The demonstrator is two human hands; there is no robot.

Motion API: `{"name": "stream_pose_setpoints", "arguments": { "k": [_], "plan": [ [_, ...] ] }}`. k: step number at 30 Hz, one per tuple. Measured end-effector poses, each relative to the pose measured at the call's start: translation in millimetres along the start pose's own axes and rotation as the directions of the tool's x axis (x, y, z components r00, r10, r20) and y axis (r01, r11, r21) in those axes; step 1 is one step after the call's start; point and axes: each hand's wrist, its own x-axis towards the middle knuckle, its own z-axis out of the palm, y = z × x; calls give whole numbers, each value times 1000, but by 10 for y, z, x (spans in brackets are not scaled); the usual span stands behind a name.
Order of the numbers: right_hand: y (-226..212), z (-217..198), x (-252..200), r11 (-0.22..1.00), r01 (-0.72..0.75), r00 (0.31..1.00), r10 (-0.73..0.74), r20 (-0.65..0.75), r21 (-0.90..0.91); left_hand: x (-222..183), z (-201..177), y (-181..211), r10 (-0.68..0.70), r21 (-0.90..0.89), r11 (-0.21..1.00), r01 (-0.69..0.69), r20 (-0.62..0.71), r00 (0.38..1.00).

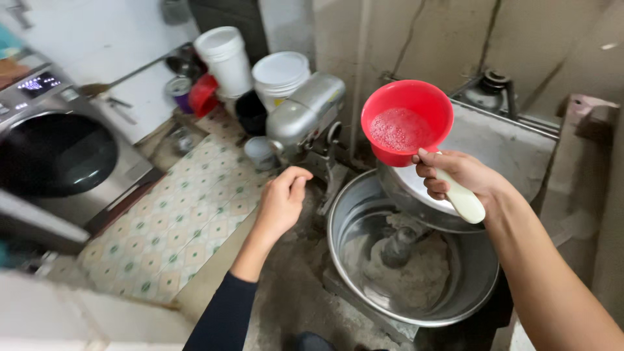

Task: The person pours water into a mixer, operates an oven to bake trays of cookies, and then cleans a whisk attachment by hand.

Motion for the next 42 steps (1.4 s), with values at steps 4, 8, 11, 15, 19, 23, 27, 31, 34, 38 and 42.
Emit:
{"name": "stream_pose_setpoints", "arguments": {
  "k": [4, 8, 11, 15, 19, 23, 27, 31, 34, 38, 42],
  "plan": [
    [-39, -99, 125, 999, 34, 992, -32, -122, 15, 720, 583, -388, 74, -105, 993, -55, 191, 979],
    [-36, -21, 8, 996, 84, 937, -71, -343, 23, 1331, 1118, -618, 159, -192, 978, -86, 406, 900],
    [109, 67, -105, 987, 139, 847, -75, -526, 83, 1550, 1499, -697, 185, -257, 965, -47, 546, 817],
    [311, 369, -405, 969, 219, 708, -76, -702, 116, 1654, 1913, -606, 559, -529, 797, -293, 460, 690],
    [631, 720, -807, 948, 279, 522, -17, -853, 152, 1487, 2260, -488, 688, -611, 713, -343, 519, 507],
    [1054, 1057, -1183, 948, 290, 445, -13, -896, 130, 1291, 2557, -476, 806, -632, 592, -501, 456, 378],
    [1417, 1451, -1417, 929, 305, 356, 94, -930, 210, 1171, 2580, -566, 894, -590, 445, -673, 333, 299],
    [1655, 1736, -1449, 916, 312, 304, 155, -940, 252, 1189, 2714, -507, 870, -517, 435, -737, 451, 198],
    [1776, 1859, -1397, 917, 289, 263, 201, -944, 275, 1207, 2754, -481, 884, -544, 398, -739, 441, 152],
    [1836, 1867, -1219, 933, 239, 182, 231, -956, 271, 1226, 2786, -455, 924, -545, 335, -769, 350, 155],
    [1934, 1878, -985, 935, 164, 112, 300, -947, 316, 1195, 2793, -497, 933, -520, 322, -791, 318, 171]
  ]
}}
